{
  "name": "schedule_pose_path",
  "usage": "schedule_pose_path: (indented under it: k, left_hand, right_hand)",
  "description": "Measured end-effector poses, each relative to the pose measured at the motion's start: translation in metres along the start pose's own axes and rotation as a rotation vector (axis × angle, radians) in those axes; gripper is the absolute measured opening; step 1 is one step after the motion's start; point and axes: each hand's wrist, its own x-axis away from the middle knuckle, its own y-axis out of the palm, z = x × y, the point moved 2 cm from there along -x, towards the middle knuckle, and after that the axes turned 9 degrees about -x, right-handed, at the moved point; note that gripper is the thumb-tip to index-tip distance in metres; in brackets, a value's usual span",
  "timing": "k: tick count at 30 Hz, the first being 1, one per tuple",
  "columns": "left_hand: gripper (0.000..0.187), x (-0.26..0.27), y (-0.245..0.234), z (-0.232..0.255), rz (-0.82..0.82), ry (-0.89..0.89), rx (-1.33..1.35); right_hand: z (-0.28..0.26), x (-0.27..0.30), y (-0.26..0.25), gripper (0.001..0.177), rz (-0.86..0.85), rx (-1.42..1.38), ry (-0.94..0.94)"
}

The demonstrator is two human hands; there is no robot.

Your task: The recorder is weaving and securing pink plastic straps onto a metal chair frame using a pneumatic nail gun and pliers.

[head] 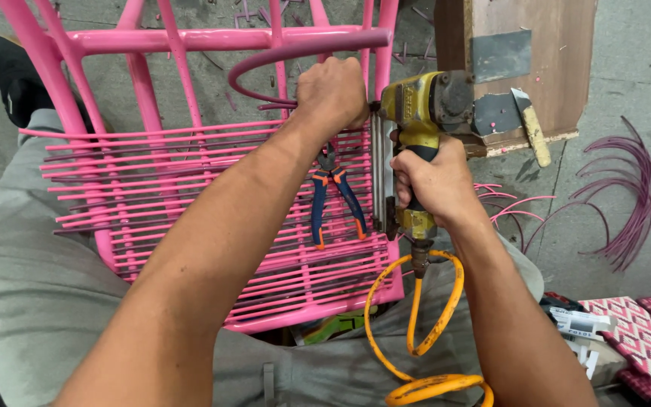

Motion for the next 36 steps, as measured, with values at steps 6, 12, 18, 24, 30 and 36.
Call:
schedule_pose_path:
  k: [6,12,18,24,30,36]
  left_hand:
    - [0.029,0.002,-0.004,0.001,-0.008,0.007,-0.014]
    - [0.030,0.001,-0.004,0.002,-0.021,0.008,-0.015]
    - [0.030,0.002,-0.002,0.000,0.009,0.020,-0.012]
    - [0.029,-0.002,0.009,-0.004,0.045,0.043,0.000]
    - [0.032,-0.004,0.011,-0.005,0.082,0.039,0.008]
    - [0.030,0.001,0.010,-0.004,0.022,0.005,0.003]
  right_hand:
    - [-0.002,0.002,0.002,0.009,-0.007,-0.009,-0.005]
    - [0.002,0.001,-0.002,0.009,-0.018,-0.010,-0.011]
    - [-0.002,0.002,0.001,0.011,-0.011,-0.037,0.006]
    - [-0.001,0.001,0.000,0.012,0.004,-0.031,0.031]
    - [-0.003,0.001,0.001,0.010,-0.001,0.003,0.028]
    - [0.013,-0.006,-0.003,0.012,0.037,0.026,0.070]
